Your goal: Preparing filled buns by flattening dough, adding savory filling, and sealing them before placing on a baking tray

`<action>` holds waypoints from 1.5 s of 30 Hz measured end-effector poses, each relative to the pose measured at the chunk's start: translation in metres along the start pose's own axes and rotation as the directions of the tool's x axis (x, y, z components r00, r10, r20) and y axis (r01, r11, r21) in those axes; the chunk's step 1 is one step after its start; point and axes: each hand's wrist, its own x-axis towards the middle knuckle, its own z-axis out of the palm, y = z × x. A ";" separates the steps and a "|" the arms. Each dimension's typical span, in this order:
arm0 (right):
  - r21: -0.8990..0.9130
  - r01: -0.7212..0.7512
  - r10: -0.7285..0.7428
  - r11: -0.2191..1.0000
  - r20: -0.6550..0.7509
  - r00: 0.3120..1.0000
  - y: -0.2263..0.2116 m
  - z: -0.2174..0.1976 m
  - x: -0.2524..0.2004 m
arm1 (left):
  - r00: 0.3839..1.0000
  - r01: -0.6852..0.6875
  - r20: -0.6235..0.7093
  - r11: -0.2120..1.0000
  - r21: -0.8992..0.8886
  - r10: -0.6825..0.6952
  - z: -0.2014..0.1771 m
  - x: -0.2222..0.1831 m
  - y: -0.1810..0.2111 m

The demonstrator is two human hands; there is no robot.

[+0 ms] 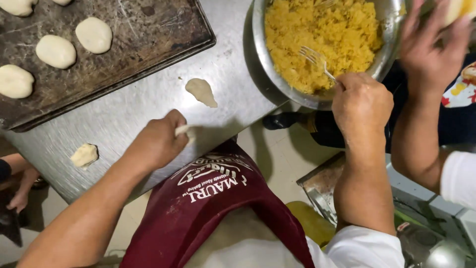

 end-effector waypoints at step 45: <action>0.526 0.147 -0.027 0.838 -0.230 0.973 0.026 0.018 -0.002 | 0.995 -0.075 -0.092 -0.298 -0.952 0.042 0.003 0.120 0.231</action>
